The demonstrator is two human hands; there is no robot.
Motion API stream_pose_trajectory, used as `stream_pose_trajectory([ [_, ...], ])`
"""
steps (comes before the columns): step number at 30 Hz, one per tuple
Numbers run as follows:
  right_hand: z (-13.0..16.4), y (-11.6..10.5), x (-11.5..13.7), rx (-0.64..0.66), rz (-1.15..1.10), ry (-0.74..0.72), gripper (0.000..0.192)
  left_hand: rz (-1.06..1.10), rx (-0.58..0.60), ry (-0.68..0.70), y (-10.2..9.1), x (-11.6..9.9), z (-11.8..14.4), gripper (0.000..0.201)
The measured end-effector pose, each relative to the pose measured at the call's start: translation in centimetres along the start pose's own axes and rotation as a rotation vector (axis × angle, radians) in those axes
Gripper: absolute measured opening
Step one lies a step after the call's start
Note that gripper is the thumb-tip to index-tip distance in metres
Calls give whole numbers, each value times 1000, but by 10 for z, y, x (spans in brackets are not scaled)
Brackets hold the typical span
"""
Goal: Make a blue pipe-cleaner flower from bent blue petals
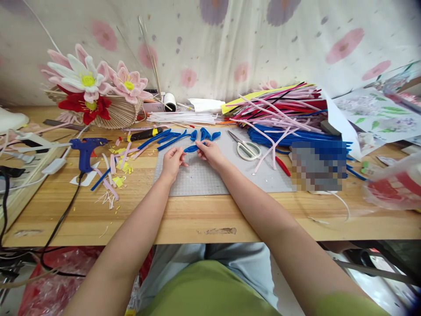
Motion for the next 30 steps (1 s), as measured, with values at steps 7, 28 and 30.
stream_pose_trajectory([
  [7,4,6,-2,70,216,-89,25,-250,5,-22,0,6,-4,32],
  [28,31,30,9,296,206,-247,17,91,121,-390,3,0,1,21],
  [30,33,32,10,302,201,-276,18,164,187,-537,5,2,3,18],
])
Point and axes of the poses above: each hand's wrist, its own z-axis away from the middle knuckle, its own y-axis out of the palm, x = y × z, the point moved 5 cm from there along -z, towards the middle knuckle, and after that the axes turned 3 degrees about -y, right-handed, at the moved point
